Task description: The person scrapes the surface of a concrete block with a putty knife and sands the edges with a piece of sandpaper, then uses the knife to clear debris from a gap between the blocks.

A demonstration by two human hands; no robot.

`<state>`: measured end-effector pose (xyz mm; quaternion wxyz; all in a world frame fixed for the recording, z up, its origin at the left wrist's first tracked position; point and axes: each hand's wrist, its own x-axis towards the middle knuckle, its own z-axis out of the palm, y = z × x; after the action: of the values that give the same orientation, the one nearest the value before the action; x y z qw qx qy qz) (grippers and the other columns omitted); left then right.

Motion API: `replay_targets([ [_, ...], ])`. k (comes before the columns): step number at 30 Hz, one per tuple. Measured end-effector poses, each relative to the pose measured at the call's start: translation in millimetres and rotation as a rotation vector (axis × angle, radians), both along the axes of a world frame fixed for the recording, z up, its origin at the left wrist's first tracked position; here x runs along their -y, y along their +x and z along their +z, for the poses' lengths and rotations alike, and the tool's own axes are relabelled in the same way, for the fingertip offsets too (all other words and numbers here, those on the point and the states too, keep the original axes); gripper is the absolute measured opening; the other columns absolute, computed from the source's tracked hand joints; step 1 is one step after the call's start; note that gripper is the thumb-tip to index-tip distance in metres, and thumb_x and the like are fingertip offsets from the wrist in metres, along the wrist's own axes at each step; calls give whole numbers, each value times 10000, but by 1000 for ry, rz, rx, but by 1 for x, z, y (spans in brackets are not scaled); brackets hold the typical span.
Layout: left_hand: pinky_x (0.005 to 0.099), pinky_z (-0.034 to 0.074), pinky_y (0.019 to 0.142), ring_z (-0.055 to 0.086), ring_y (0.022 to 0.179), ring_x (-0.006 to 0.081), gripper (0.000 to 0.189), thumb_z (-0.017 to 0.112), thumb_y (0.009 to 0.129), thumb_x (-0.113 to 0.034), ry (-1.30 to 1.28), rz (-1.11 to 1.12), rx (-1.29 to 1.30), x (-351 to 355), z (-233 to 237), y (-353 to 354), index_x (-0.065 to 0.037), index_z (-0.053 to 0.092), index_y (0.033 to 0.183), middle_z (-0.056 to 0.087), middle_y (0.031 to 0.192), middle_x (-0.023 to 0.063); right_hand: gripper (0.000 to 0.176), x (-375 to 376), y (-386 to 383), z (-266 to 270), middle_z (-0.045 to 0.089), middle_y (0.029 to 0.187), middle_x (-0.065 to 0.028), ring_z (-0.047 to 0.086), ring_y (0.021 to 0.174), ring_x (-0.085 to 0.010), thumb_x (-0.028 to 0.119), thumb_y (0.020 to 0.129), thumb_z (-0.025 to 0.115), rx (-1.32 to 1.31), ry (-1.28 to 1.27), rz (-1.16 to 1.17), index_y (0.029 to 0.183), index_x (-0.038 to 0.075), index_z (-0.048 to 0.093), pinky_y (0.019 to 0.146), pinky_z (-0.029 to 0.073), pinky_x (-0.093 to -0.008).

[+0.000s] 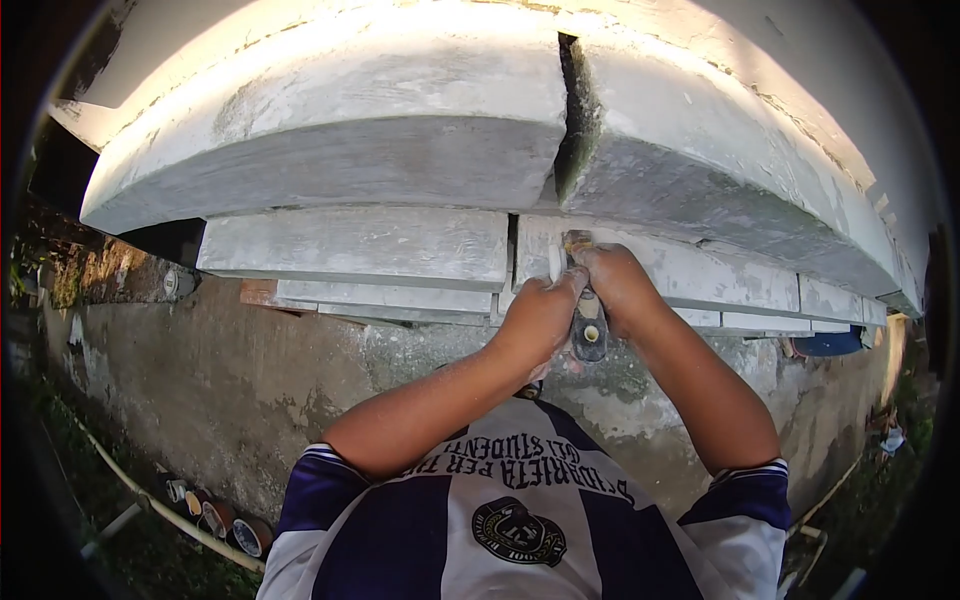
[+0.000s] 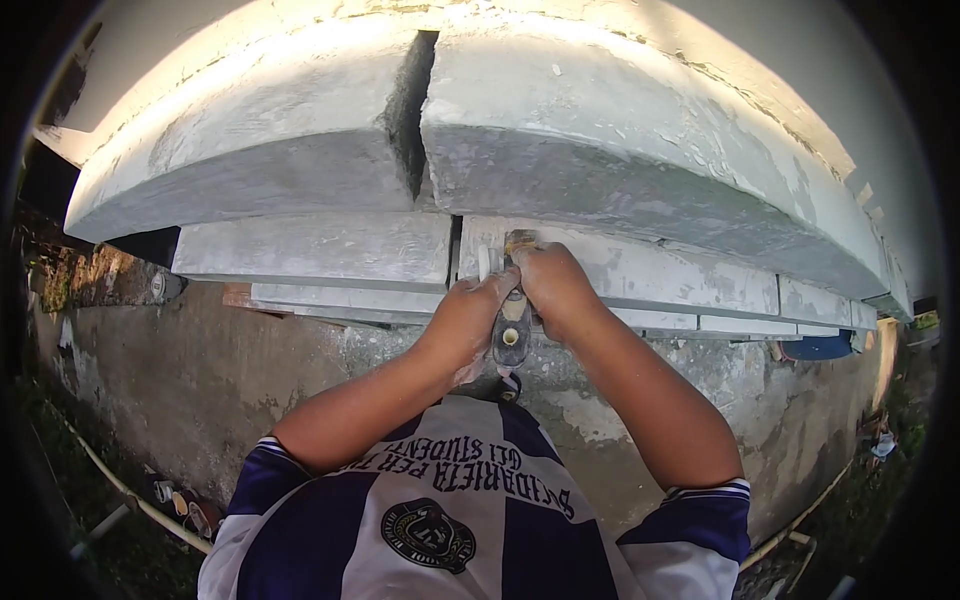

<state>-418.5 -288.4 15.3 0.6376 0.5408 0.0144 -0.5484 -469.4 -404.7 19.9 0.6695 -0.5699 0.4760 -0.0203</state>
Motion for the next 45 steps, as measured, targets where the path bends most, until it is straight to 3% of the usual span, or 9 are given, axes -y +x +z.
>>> replay_targets([
  [5,257,464,554,601,675,123,324,574,984,-259,-33,-56,184,-27,-14,-26,61,619,997,645,866,90,324,-21,-28,-29,634,877,-139,618,727,-217,219,983,512,61,-218,67,1046,-87,599,652,506,-372],
  [13,270,493,598,619,720,129,330,542,990,-245,-19,-29,38,-1,2,3,75,576,1064,638,861,95,422,9,0,-28,624,801,-173,594,648,-234,280,967,524,-5,-153,55,1027,-131,598,576,455,-415],
  [18,272,472,595,591,702,119,329,540,995,-238,-12,-59,217,-24,-23,-22,81,598,1050,639,865,88,389,-23,-25,-20,623,798,-149,590,673,-212,276,978,515,-25,-300,126,1017,-97,620,610,461,-376],
  [21,266,463,585,586,698,113,320,557,984,-259,10,17,97,-6,-13,-6,57,598,1015,629,803,78,410,-1,2,-18,586,725,-132,555,592,-211,286,972,516,-45,-117,56,956,-114,607,518,424,-412],
  [32,264,463,584,588,678,117,323,559,986,-266,34,27,71,-20,-3,-12,52,612,996,642,839,82,391,-15,-4,-16,618,793,-135,592,673,-214,290,972,529,11,-55,51,969,-89,627,589,459,-381],
  [37,260,481,580,614,687,131,329,540,992,-268,-36,-83,45,-14,2,8,57,590,1001,632,810,93,383,-7,9,-11,582,699,-102,559,559,-217,284,976,522,-16,-23,40,922,-82,624,510,425,-410],
  [40,263,476,550,611,658,134,347,545,990,-284,12,-92,108,-39,-8,-20,60,590,994,627,795,97,404,-43,-21,12,595,719,-118,565,592,-219,291,978,520,-109,-321,108,925,-96,621,548,439,-408],
  [43,270,474,555,604,655,129,345,556,987,-283,160,-149,186,-49,13,-27,60,592,982,629,796,93,402,-36,-30,-10,640,914,-160,636,781,-236,284,982,530,-123,-255,223,1079,-103,580,675,505,-382],
  [45,273,472,559,601,660,125,343,566,982,-281,53,-34,98,-33,-6,-18,61,591,979,631,808,93,422,-23,-14,-16,630,833,-162,604,726,-236,290,979,520,-90,-132,118,1008,-124,596,667,481,-405],
])
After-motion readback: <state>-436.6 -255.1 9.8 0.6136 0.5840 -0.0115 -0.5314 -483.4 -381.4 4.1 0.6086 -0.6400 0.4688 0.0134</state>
